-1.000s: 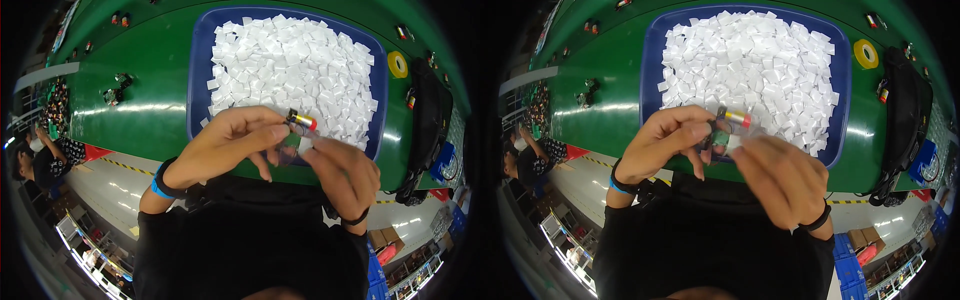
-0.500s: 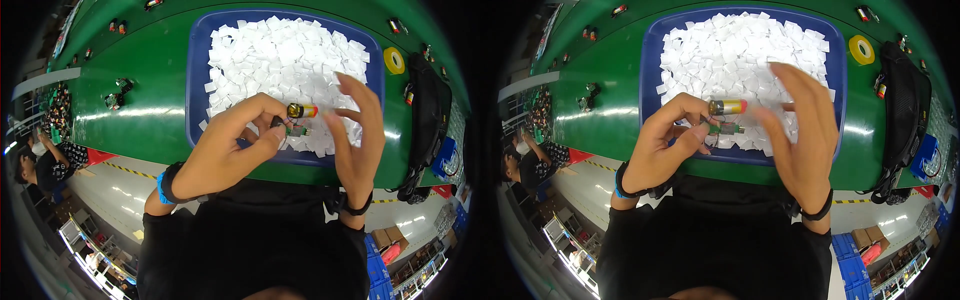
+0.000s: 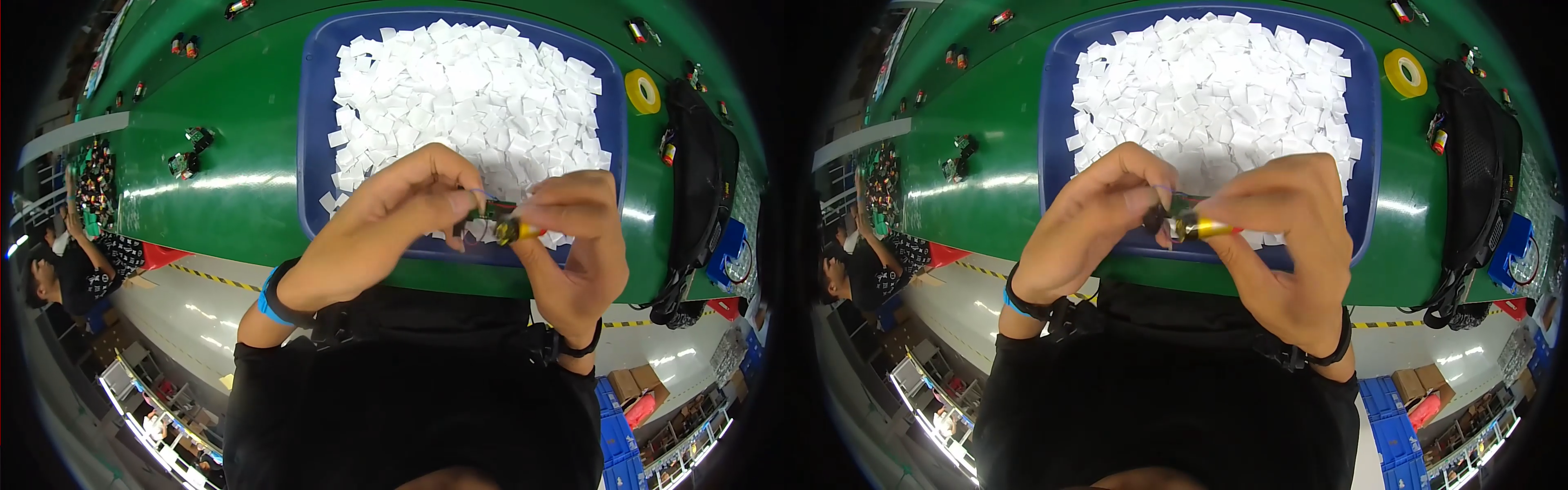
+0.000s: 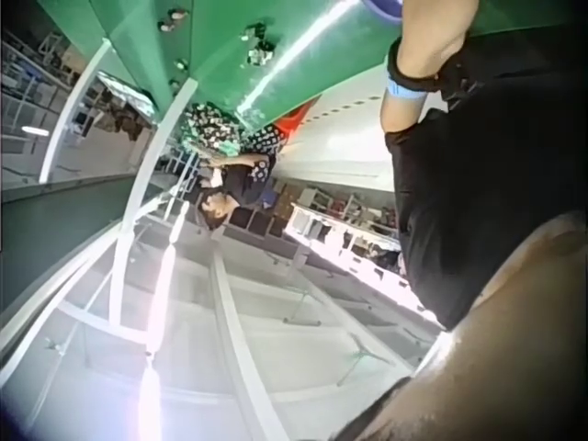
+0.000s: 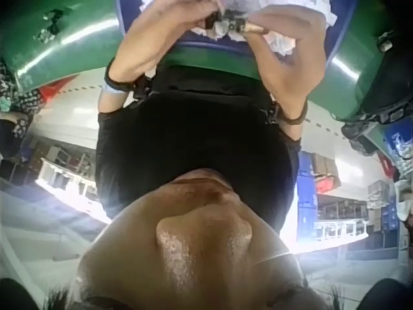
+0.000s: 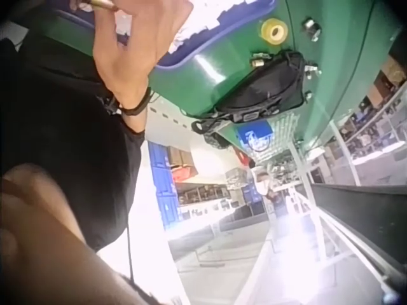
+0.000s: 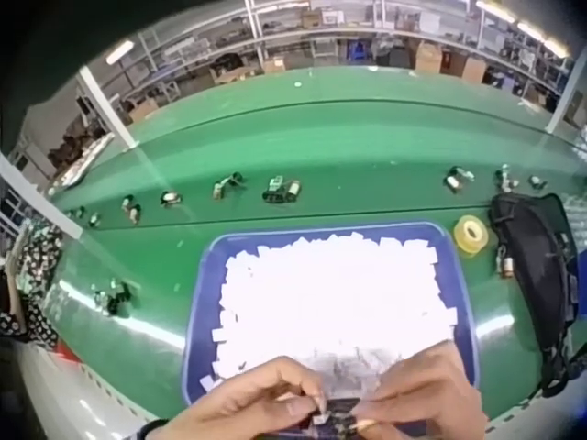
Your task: Assembling small cylindrical components by attaching plastic casings and placing them onto an assembly line.
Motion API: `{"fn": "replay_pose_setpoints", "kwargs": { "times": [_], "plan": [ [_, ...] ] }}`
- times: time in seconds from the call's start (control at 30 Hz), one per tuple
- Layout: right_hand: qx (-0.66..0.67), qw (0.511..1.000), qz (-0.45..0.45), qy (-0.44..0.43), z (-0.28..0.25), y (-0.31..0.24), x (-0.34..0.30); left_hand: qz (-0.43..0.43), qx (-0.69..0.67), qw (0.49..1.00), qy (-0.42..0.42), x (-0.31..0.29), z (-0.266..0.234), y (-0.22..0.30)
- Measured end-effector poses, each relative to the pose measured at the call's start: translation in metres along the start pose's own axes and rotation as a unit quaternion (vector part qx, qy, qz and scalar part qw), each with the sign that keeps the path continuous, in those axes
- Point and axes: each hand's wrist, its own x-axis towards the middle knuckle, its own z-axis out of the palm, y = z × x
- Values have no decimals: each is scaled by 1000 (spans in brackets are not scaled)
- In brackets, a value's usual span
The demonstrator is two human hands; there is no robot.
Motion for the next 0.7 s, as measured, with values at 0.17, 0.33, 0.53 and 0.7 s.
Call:
{"fn": "replay_pose_setpoints", "kwargs": {
  "times": [0.17, 0.33, 0.53, 0.7],
  "plan": [
    [-162, 972, -155, -67, 8, -7, 1, -49, -123, 991, 24, -1, -2, -1],
    [-144, 973, -175, -40, 16, -12, -3, 26, -4, 999, 45, -14, 0, -1],
    [-150, 969, -182, -67, 21, -16, -9, -47, 49, 998, 13, -30, -8, 1],
    [-213, 947, -237, -27, 28, -15, -11, -8, 178, 984, 4, -33, -8, 0]
  ]
}}
